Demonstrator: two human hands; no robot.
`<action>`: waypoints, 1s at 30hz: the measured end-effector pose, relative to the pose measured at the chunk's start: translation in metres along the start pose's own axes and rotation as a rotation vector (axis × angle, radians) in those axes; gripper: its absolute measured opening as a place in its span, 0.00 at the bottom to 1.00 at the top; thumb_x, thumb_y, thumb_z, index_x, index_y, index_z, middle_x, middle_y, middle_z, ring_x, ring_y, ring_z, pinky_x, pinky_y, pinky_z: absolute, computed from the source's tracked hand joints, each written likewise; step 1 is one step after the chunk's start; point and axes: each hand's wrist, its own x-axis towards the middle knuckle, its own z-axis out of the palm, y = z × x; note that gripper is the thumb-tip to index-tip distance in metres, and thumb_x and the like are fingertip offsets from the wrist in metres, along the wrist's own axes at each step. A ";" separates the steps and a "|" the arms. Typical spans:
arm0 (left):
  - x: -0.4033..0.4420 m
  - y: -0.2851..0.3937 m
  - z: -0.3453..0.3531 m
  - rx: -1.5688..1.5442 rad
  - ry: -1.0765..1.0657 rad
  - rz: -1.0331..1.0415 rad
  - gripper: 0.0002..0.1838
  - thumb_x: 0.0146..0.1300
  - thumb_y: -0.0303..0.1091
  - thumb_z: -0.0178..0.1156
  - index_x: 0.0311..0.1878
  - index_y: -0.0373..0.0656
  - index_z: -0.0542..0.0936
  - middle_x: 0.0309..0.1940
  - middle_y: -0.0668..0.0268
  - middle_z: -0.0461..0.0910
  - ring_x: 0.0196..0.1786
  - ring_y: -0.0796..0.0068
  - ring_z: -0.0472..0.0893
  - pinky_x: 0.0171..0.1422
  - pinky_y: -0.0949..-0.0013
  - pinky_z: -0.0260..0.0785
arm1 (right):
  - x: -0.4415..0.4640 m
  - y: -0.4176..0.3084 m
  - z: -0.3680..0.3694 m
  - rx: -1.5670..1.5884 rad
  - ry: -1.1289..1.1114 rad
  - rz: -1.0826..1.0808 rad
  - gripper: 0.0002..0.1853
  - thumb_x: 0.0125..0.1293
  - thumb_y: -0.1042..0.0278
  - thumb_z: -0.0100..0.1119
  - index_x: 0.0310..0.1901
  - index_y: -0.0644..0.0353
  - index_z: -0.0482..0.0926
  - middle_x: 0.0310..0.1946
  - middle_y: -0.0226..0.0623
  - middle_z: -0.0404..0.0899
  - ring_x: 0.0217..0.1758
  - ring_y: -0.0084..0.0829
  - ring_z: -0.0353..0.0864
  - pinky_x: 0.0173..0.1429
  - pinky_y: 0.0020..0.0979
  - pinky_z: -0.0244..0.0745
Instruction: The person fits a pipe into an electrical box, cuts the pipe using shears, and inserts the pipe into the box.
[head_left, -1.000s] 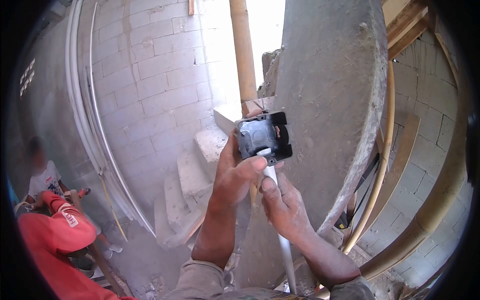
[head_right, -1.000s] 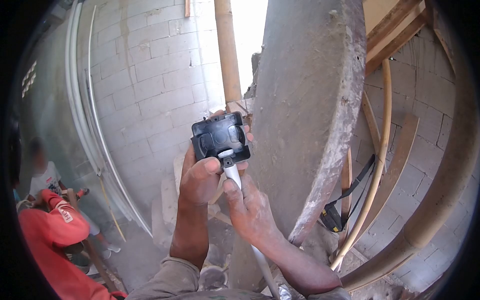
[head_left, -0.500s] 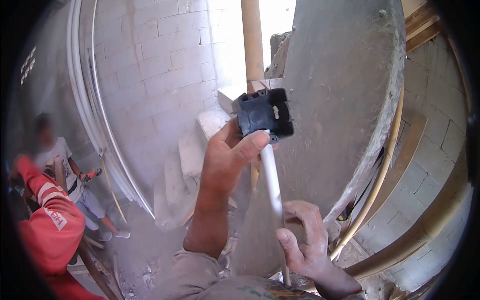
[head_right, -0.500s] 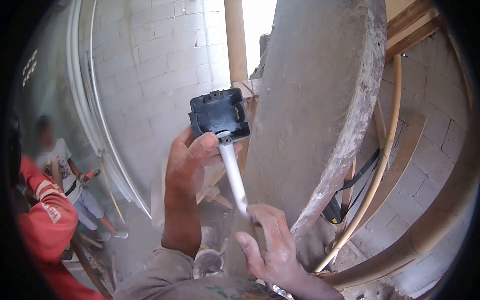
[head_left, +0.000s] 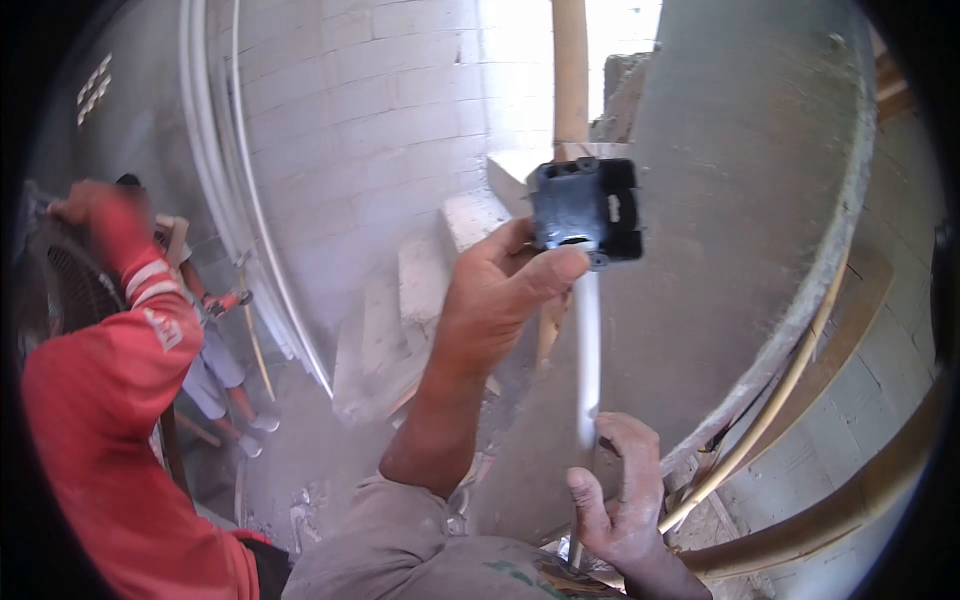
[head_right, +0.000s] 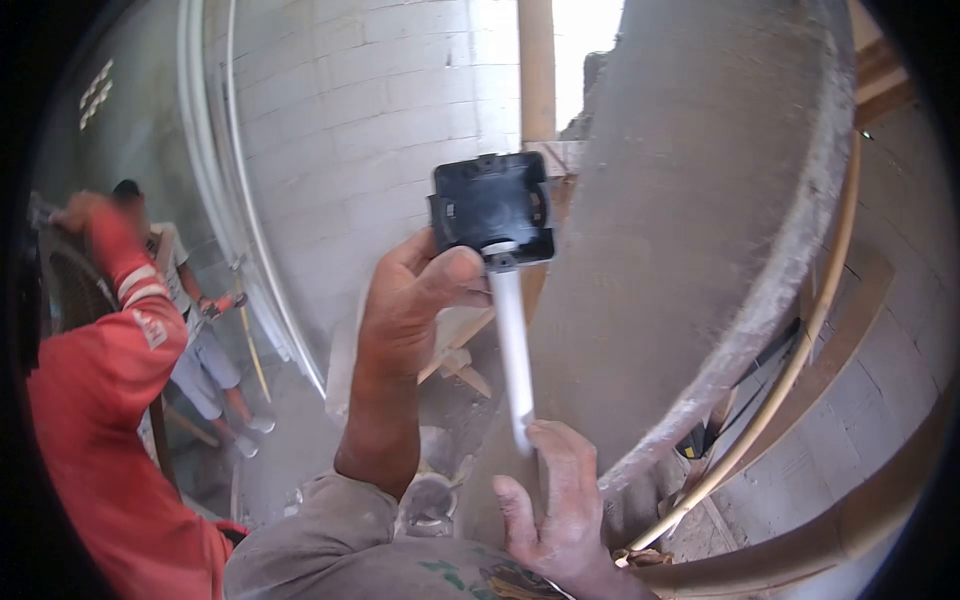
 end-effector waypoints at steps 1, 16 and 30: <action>-0.003 -0.001 0.000 -0.009 0.006 0.000 0.38 0.55 0.52 0.75 0.56 0.28 0.76 0.37 0.64 0.80 0.37 0.81 0.76 0.43 0.77 0.69 | -0.003 0.001 0.003 0.002 -0.003 -0.002 0.27 0.66 0.66 0.63 0.60 0.75 0.68 0.54 0.60 0.69 0.56 0.52 0.74 0.58 0.41 0.74; -0.014 -0.023 -0.005 -0.137 0.066 0.073 0.38 0.59 0.53 0.72 0.59 0.29 0.73 0.36 0.65 0.79 0.39 0.81 0.77 0.44 0.77 0.71 | -0.017 0.020 0.024 0.013 -0.066 -0.006 0.29 0.69 0.59 0.59 0.62 0.75 0.65 0.58 0.57 0.66 0.59 0.47 0.72 0.60 0.41 0.73; 0.009 -0.042 -0.016 0.020 0.093 0.119 0.49 0.51 0.68 0.70 0.54 0.24 0.74 0.37 0.55 0.79 0.40 0.68 0.84 0.46 0.68 0.78 | -0.001 0.040 0.033 -0.037 -0.077 0.019 0.28 0.71 0.57 0.55 0.58 0.77 0.67 0.55 0.61 0.67 0.58 0.52 0.71 0.62 0.47 0.68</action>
